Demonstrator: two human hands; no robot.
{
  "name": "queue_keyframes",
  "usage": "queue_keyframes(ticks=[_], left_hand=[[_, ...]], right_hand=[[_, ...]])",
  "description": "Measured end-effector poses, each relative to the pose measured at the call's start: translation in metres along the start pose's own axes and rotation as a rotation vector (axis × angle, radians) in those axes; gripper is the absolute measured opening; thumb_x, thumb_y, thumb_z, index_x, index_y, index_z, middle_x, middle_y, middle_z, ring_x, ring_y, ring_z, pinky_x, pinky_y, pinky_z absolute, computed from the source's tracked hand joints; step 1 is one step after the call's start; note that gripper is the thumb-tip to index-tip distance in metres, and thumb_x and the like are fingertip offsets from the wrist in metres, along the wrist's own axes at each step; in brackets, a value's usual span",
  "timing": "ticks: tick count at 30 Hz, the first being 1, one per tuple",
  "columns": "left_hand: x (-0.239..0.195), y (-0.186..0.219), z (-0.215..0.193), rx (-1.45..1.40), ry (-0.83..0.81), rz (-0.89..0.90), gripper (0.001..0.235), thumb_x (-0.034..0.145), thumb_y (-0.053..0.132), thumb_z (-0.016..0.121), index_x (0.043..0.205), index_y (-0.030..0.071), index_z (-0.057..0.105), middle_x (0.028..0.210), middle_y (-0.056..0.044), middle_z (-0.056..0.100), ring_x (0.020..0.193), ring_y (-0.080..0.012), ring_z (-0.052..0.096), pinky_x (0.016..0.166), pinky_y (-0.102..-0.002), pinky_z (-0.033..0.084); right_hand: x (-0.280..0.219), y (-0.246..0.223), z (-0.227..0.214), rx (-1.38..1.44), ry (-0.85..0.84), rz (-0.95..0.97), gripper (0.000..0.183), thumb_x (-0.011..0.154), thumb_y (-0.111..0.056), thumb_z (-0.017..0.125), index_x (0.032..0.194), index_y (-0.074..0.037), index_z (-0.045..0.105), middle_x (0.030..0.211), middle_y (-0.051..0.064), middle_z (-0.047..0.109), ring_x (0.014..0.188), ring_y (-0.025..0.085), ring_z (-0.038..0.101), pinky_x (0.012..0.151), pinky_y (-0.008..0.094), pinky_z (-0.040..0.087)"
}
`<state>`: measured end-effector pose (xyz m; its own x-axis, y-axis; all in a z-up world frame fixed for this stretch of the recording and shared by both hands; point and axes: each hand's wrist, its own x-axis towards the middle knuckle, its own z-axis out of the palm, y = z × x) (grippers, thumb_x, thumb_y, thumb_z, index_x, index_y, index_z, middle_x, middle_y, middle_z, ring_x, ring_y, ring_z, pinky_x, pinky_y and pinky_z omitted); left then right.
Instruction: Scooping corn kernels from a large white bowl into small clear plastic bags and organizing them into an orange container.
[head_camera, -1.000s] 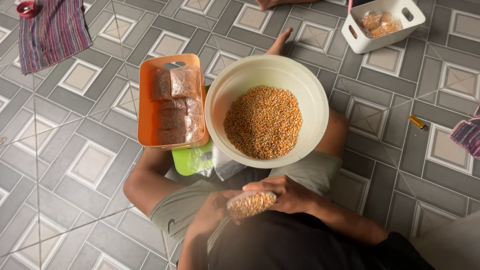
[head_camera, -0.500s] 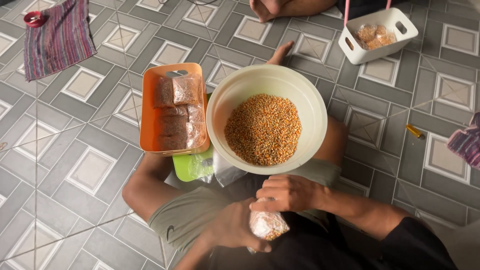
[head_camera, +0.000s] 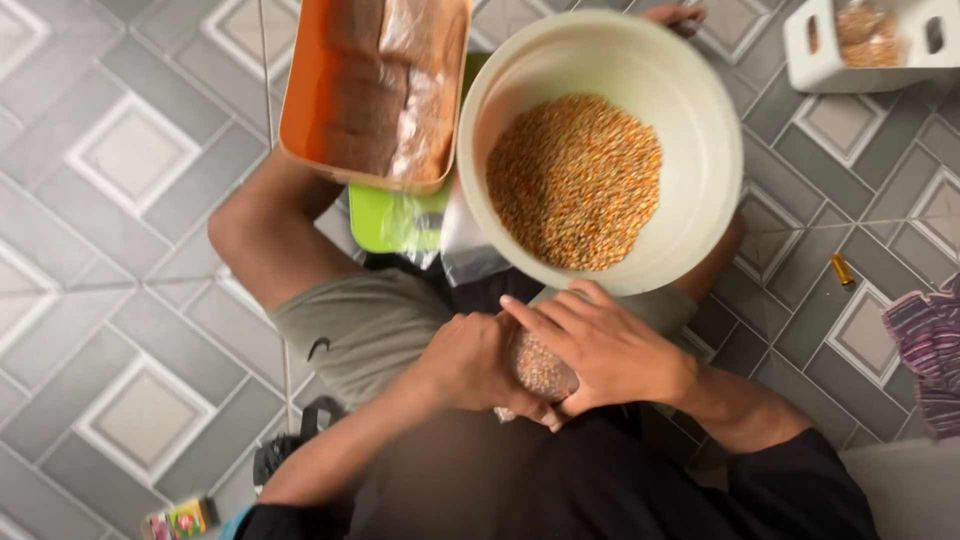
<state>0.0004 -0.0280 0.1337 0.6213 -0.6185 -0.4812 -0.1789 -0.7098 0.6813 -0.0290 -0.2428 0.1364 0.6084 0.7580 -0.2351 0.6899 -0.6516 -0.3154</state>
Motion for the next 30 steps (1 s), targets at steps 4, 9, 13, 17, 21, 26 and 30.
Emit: queue_keyframes(ticks=[4,9,13,17,21,26,30], left_hand=[[-0.007,-0.002,-0.005,-0.076,0.013,0.029,0.099,0.042,0.080,0.078,0.105,0.004,0.067,0.091,-0.016,0.077,0.090,-0.0406,0.076,0.073,-0.049,0.062],[-0.014,-0.009,0.009,0.039,0.129,0.101,0.104,0.049,0.092,0.071,0.103,0.004,0.058,0.072,-0.016,0.073,0.071,-0.0413,0.072,0.065,-0.053,0.054],[-0.010,-0.016,0.014,0.065,0.270,0.179,0.094,0.052,0.097,0.056,0.078,0.006,0.061,0.060,-0.012,0.067,0.057,-0.0387,0.067,0.053,-0.050,0.050],[-0.018,-0.021,0.008,0.035,0.353,0.210,0.088,0.057,0.097,0.037,0.060,0.010,0.049,0.046,-0.008,0.057,0.042,-0.0331,0.060,0.042,-0.046,0.043],[-0.030,-0.049,-0.022,-0.116,0.147,0.211,0.084,0.057,0.091,0.045,0.068,0.008,0.053,0.056,-0.013,0.065,0.059,-0.0413,0.066,0.055,-0.051,0.047],[-0.029,-0.109,-0.013,-0.632,0.065,0.378,0.053,0.077,0.061,0.071,0.100,0.014,0.070,0.068,0.003,0.072,0.057,-0.0086,0.068,0.060,-0.023,0.050],[-0.019,-0.122,-0.003,-0.733,0.071,0.255,0.043,0.082,0.050,0.074,0.101,0.012,0.073,0.072,0.002,0.074,0.064,-0.0060,0.066,0.063,-0.023,0.052]], right_hand=[[0.009,-0.006,-0.008,-0.107,0.047,0.004,0.144,0.053,-0.074,0.087,0.162,-0.003,0.026,0.104,0.010,0.059,0.097,0.029,0.058,0.094,0.049,0.041],[0.019,-0.015,-0.035,-0.248,0.044,-0.026,0.125,0.054,-0.094,0.076,0.136,-0.002,0.055,0.100,0.007,0.061,0.090,0.027,0.057,0.085,0.042,0.044],[0.029,-0.011,-0.046,-0.377,0.049,-0.091,0.095,0.061,-0.086,0.075,0.111,-0.007,0.060,0.086,0.003,0.056,0.079,0.024,0.054,0.075,0.038,0.043],[0.040,-0.008,-0.058,-0.418,0.010,-0.188,0.076,0.083,-0.081,0.061,0.108,-0.009,0.059,0.081,0.002,0.053,0.075,0.023,0.052,0.072,0.038,0.042],[0.043,0.007,-0.075,-0.369,0.067,-0.252,0.087,0.087,-0.094,0.052,0.109,-0.010,0.057,0.085,0.004,0.058,0.075,0.023,0.055,0.072,0.038,0.042],[0.024,0.039,-0.095,-0.310,0.249,0.013,0.087,0.071,-0.093,0.074,0.108,-0.014,0.072,0.095,0.001,0.074,0.087,0.027,0.069,0.088,0.047,0.043],[0.020,0.070,-0.114,-0.168,-0.255,0.557,0.092,0.023,-0.085,0.091,0.092,-0.026,0.080,0.060,-0.006,0.077,0.057,0.010,0.076,0.070,0.027,0.058]])
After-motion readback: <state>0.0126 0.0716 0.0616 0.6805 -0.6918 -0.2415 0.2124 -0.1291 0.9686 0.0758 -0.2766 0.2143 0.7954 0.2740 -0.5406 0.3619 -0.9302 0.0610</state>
